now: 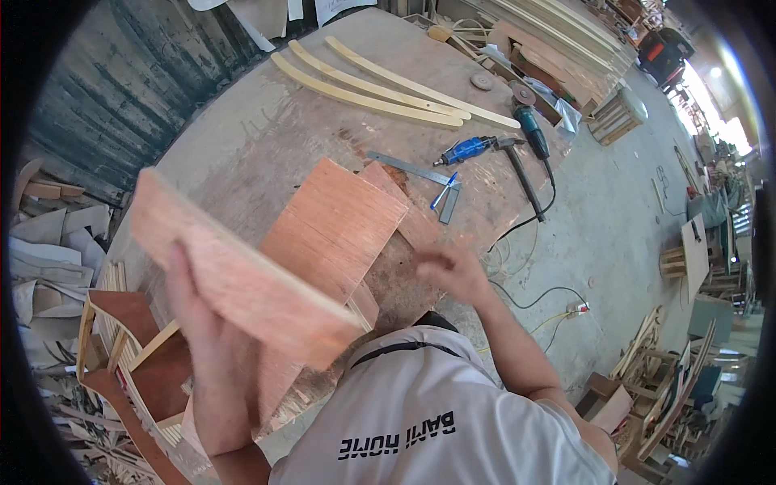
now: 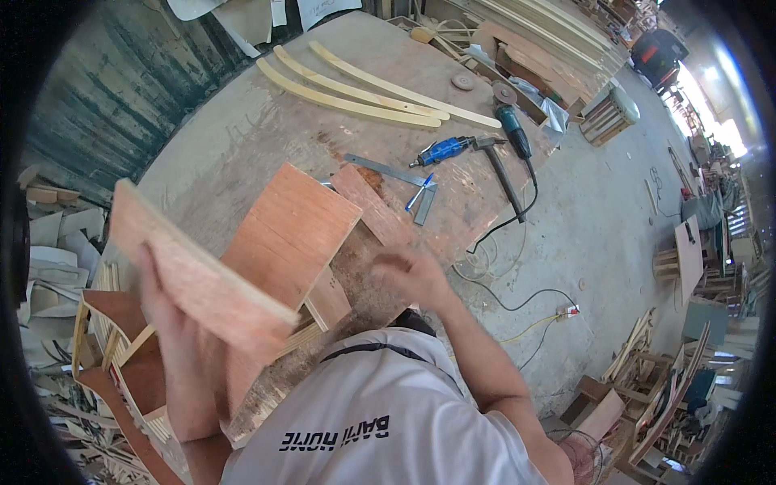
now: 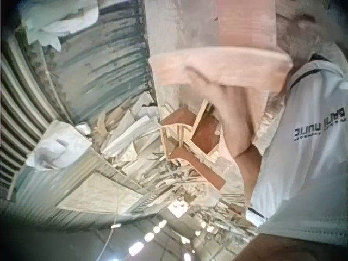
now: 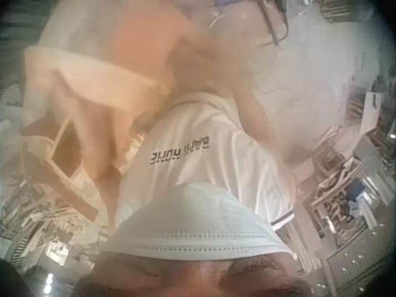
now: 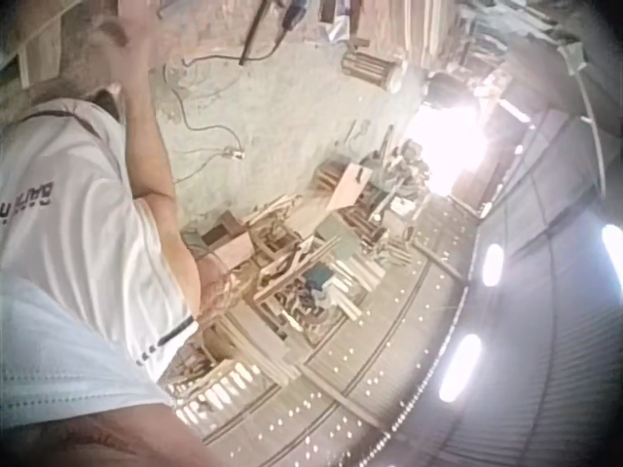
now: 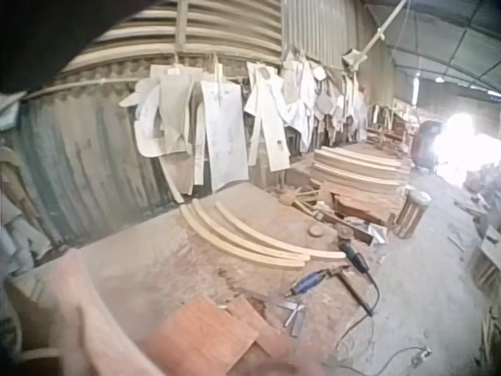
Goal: The person uses an angle grinder to smooth the edges of a wooden frame, then measures and marks a rectangular wooden board with a square and pen. They proceed to cut the marked board using a table saw, handling the wood pieces with a push stick for safety.
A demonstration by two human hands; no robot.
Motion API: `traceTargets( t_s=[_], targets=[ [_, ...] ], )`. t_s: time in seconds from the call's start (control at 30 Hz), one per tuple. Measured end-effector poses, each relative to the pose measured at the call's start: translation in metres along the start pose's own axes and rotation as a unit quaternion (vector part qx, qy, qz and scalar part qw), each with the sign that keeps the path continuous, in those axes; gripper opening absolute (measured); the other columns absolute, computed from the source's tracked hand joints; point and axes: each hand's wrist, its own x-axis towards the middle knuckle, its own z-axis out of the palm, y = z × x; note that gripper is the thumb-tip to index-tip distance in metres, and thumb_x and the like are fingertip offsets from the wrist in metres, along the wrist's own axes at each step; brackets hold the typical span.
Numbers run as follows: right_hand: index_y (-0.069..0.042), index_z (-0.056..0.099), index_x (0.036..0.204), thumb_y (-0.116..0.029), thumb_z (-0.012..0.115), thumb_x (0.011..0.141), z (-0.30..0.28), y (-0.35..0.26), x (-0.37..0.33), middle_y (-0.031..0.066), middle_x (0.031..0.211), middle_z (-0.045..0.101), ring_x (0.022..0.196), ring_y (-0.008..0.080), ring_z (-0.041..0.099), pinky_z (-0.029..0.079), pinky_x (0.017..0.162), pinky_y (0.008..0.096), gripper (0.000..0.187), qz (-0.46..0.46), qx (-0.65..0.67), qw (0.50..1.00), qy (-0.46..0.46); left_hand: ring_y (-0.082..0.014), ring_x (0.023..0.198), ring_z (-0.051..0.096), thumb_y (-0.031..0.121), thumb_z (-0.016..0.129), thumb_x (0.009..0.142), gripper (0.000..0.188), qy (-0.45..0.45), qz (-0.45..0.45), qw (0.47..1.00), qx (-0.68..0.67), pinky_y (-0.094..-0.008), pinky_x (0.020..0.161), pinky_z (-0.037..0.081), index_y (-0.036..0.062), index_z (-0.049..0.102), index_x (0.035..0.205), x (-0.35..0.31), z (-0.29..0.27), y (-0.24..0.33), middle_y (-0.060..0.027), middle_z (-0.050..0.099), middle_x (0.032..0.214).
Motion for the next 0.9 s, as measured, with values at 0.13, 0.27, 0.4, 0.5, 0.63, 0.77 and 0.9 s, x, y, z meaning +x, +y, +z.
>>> traceTargets(
  t_s=[0.13, 0.27, 0.4, 0.5, 0.63, 0.77, 0.9],
  targets=[
    [0.002, 0.06, 0.123, -0.032, 0.079, 0.081, -0.013, 0.106, 0.061, 0.0199, 0.108, 0.07, 0.093, 0.0271, 0.07, 0.055, 0.079, 0.0369, 0.058, 0.035, -0.25, 0.954, 0.161, -0.0224, 0.11, 0.062, 0.037, 0.055, 0.101, 0.048, 0.114, 0.083, 0.986, 0.089, -0.0369, 0.095, 0.051, 0.0014, 0.051, 0.134, -0.035, -0.038, 0.034, -0.0108, 0.061, 0.123],
    [-0.002, 0.049, 0.135, -0.039, 0.084, 0.073, 0.017, 0.145, 0.106, 0.0215, 0.126, 0.059, 0.111, 0.0366, 0.061, 0.052, 0.09, 0.0432, 0.08, -0.018, -0.401, 0.903, 0.155, -0.0207, 0.106, 0.062, 0.032, 0.061, 0.098, 0.05, 0.161, 0.145, 0.949, 0.229, -0.0345, 0.093, 0.051, -0.0009, 0.051, 0.133, -0.082, -0.062, 0.026, -0.0106, 0.062, 0.122],
    [-0.008, 0.037, 0.144, -0.041, 0.084, 0.071, 0.029, 0.174, 0.128, 0.0198, 0.142, 0.043, 0.13, 0.0385, 0.044, 0.047, 0.098, 0.0474, 0.093, 0.001, -0.527, 0.838, 0.139, -0.0145, 0.107, 0.061, 0.025, 0.068, 0.094, 0.05, 0.105, 0.098, 0.952, 0.269, -0.03, 0.093, 0.049, -0.0018, 0.053, 0.133, -0.112, -0.081, 0.012, -0.0067, 0.064, 0.122],
    [-0.01, 0.032, 0.147, -0.041, 0.082, 0.072, 0.028, 0.176, 0.134, 0.0184, 0.14, 0.044, 0.131, 0.0377, 0.042, 0.045, 0.1, 0.0479, 0.096, 0.028, -0.521, 0.846, 0.115, -0.0117, 0.105, 0.06, 0.026, 0.068, 0.094, 0.049, 0.099, 0.069, 0.955, 0.272, -0.0283, 0.091, 0.049, -0.0014, 0.054, 0.132, -0.129, -0.068, 0.001, -0.0049, 0.065, 0.12],
    [-0.008, 0.042, 0.141, -0.034, 0.078, 0.076, 0.022, 0.166, 0.126, 0.0186, 0.13, 0.051, 0.122, 0.0365, 0.05, 0.046, 0.099, 0.0452, 0.078, 0.027, -0.485, 0.868, 0.101, -0.0117, 0.104, 0.061, 0.027, 0.062, 0.098, 0.045, 0.13, 0.054, 0.958, 0.249, -0.0289, 0.09, 0.05, -0.0019, 0.054, 0.132, -0.134, -0.052, -0.02, -0.0059, 0.065, 0.12],
    [-0.003, 0.05, 0.135, -0.031, 0.071, 0.08, 0.011, 0.178, 0.097, 0.0174, 0.124, 0.057, 0.112, 0.0349, 0.059, 0.05, 0.092, 0.044, 0.065, 0.07, 0.002, 0.997, 0.033, -0.0121, 0.105, 0.062, 0.024, 0.058, 0.101, 0.041, 0.166, 0.046, 0.966, 0.192, -0.0291, 0.091, 0.05, -0.0021, 0.054, 0.132, -0.131, -0.049, -0.036, -0.007, 0.065, 0.121],
    [0.0, 0.049, 0.136, -0.038, 0.066, 0.08, -0.002, 0.162, 0.032, 0.0166, 0.124, 0.059, 0.105, 0.033, 0.062, 0.052, 0.089, 0.0438, 0.07, 0.201, 0.449, 0.87, -0.006, -0.0148, 0.107, 0.063, 0.021, 0.056, 0.101, 0.037, 0.153, 0.042, 0.973, 0.169, -0.031, 0.094, 0.05, -0.0007, 0.056, 0.132, -0.13, -0.052, -0.052, -0.0076, 0.066, 0.122]
  ],
)
